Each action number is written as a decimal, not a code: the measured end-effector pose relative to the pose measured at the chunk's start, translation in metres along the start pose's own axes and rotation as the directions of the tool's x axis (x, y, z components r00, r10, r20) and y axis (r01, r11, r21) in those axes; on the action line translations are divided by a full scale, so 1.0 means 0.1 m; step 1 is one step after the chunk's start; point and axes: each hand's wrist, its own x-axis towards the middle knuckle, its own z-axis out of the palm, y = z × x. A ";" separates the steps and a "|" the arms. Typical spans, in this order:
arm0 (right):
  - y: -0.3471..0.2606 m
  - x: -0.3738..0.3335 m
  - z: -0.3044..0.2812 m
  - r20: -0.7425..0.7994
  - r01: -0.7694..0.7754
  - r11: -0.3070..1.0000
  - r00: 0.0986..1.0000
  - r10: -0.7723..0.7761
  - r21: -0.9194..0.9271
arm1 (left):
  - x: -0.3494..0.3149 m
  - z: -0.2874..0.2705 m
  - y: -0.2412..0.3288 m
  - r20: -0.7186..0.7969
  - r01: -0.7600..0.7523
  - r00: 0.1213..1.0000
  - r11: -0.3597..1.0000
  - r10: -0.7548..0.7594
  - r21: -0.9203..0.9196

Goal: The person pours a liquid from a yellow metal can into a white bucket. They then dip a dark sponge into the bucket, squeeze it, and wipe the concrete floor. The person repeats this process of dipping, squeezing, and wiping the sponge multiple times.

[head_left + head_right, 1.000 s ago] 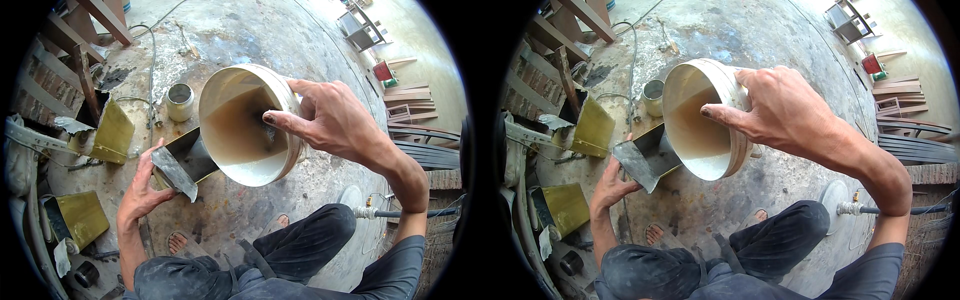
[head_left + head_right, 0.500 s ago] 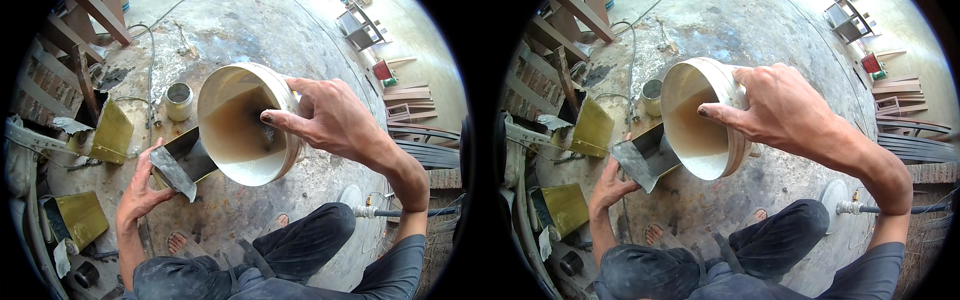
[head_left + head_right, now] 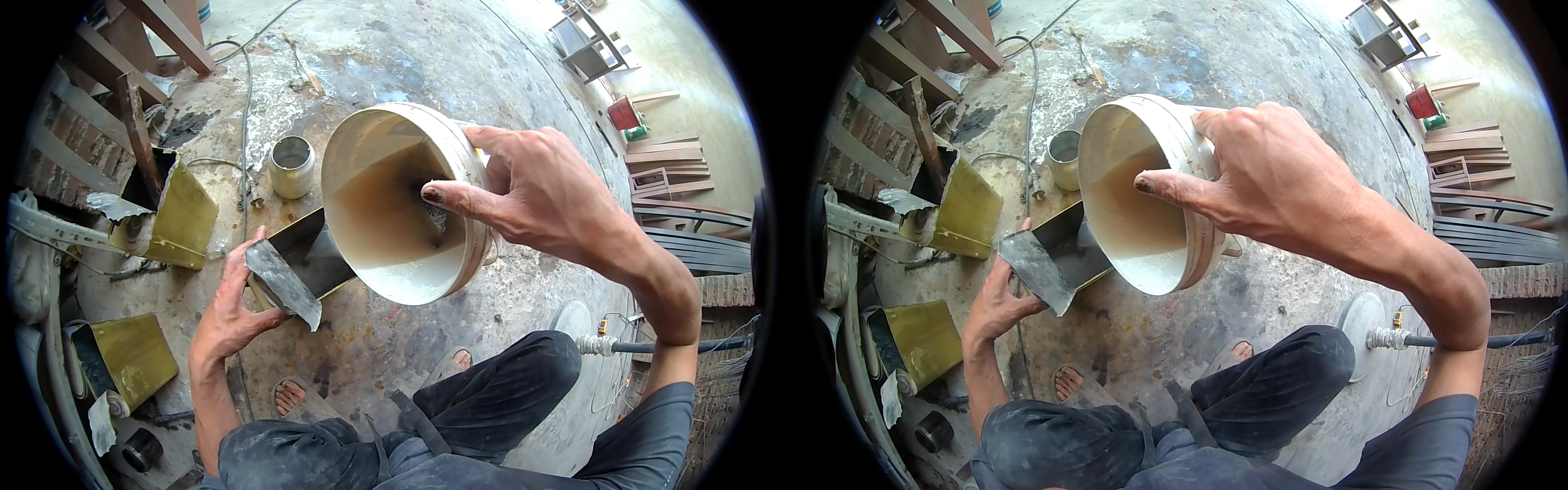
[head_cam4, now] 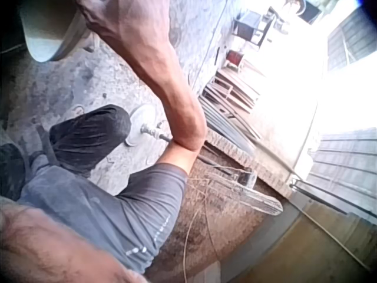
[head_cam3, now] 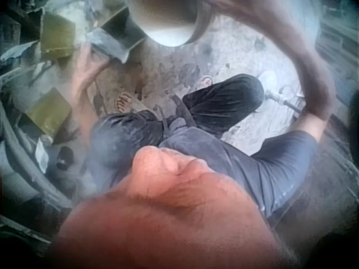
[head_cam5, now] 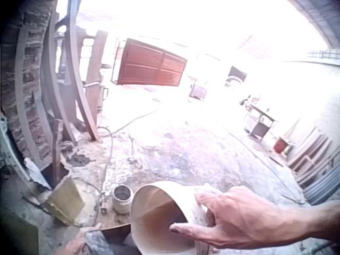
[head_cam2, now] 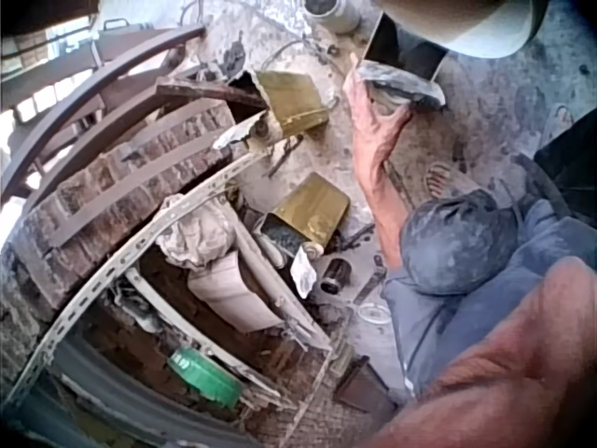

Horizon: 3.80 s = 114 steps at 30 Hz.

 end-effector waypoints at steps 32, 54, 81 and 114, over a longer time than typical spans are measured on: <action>-0.03 0.01 0.01 0.053 -0.028 0.998 0.998 0.031 -0.051 | 0.00 -0.01 0.01 -0.002 0.010 1.000 1.000 -0.010 -0.010; -0.05 0.01 0.01 0.005 -0.001 1.000 1.000 0.001 -0.002 | -0.02 -0.02 0.00 0.003 0.011 1.000 0.999 -0.011 -0.031; -0.06 0.04 0.03 0.034 -0.003 1.000 0.999 0.003 -0.016 | 0.00 -0.01 0.01 -0.003 0.028 1.000 0.999 -0.028 -0.039; -0.08 0.05 0.04 0.033 -0.001 1.000 0.999 0.002 -0.024 | 0.01 0.00 0.03 0.005 0.055 0.999 0.997 -0.054 -0.058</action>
